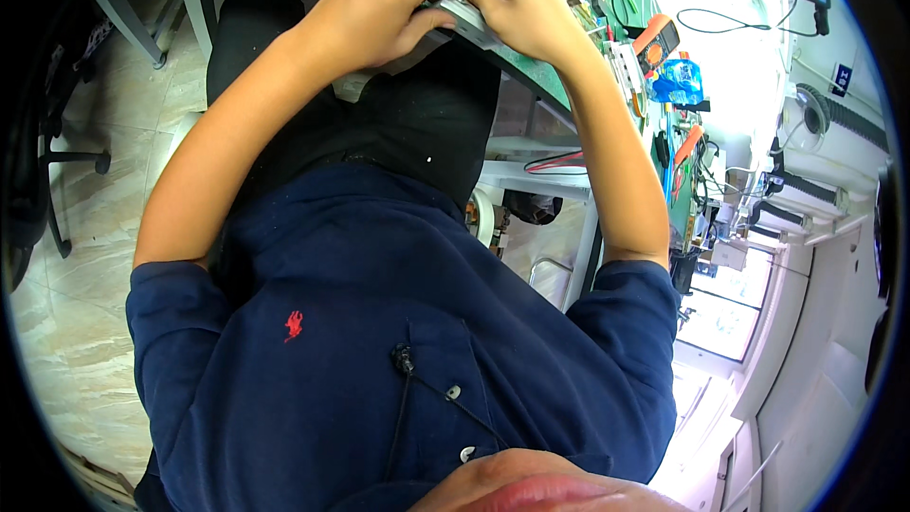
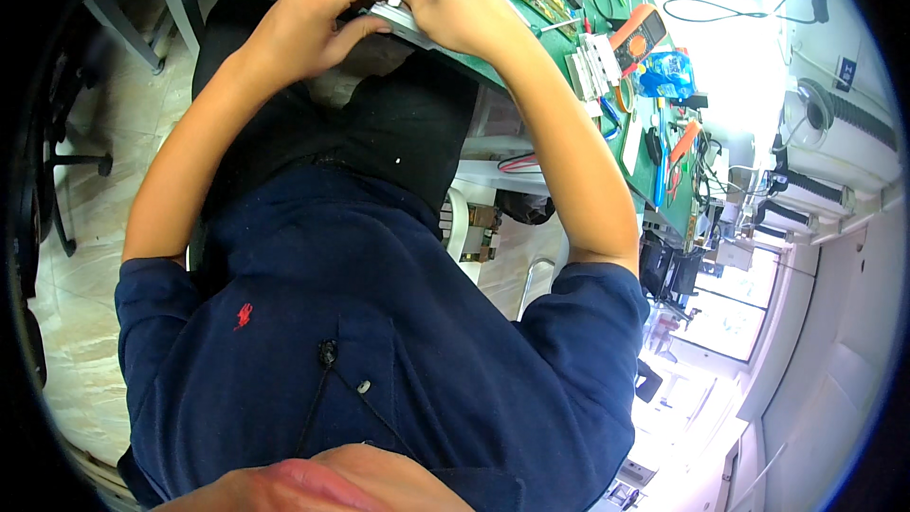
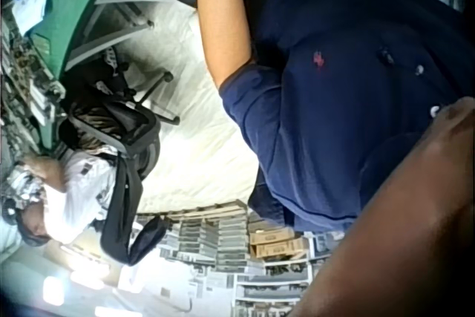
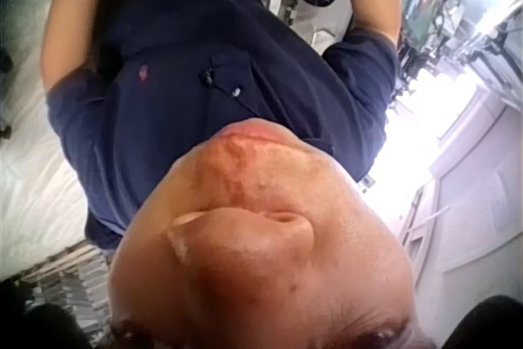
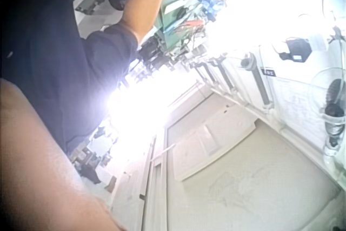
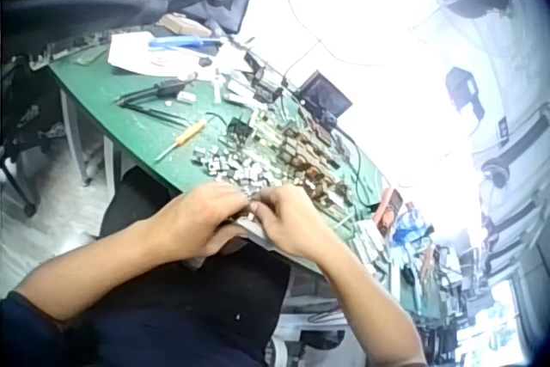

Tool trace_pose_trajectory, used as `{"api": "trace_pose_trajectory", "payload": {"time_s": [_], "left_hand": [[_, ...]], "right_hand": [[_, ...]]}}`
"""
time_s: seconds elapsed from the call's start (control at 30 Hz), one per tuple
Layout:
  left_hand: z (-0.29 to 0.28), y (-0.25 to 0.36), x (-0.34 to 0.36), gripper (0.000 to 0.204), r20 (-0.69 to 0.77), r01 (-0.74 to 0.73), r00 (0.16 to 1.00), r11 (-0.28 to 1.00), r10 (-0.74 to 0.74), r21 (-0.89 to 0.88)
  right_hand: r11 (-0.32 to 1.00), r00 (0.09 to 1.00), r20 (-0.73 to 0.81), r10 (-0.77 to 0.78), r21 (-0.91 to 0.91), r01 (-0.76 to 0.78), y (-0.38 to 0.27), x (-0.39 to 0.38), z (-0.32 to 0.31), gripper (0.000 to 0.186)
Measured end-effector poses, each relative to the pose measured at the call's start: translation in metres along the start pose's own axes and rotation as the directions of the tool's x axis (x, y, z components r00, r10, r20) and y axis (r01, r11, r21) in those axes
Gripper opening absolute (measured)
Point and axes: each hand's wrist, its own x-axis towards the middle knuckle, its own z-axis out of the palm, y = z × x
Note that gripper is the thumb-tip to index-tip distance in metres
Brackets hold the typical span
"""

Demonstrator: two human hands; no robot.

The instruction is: The person assembles electronic components by inserting a metal part into a circuit board, using a screwdriver to tighten screws, and handling small heat sinks.

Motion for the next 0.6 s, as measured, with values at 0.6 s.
{"api": "trace_pose_trajectory", "payload": {"time_s": [0.6], "left_hand": [[-0.002, 0.000, 0.005, 0.025, -0.107, -0.023, 0.994, 0.997, 0.030, 0.069]], "right_hand": [[0.852, 0.954, -0.041, 0.295, 0.464, -0.244, -0.004, 0.004, -0.026, 0.017]]}}
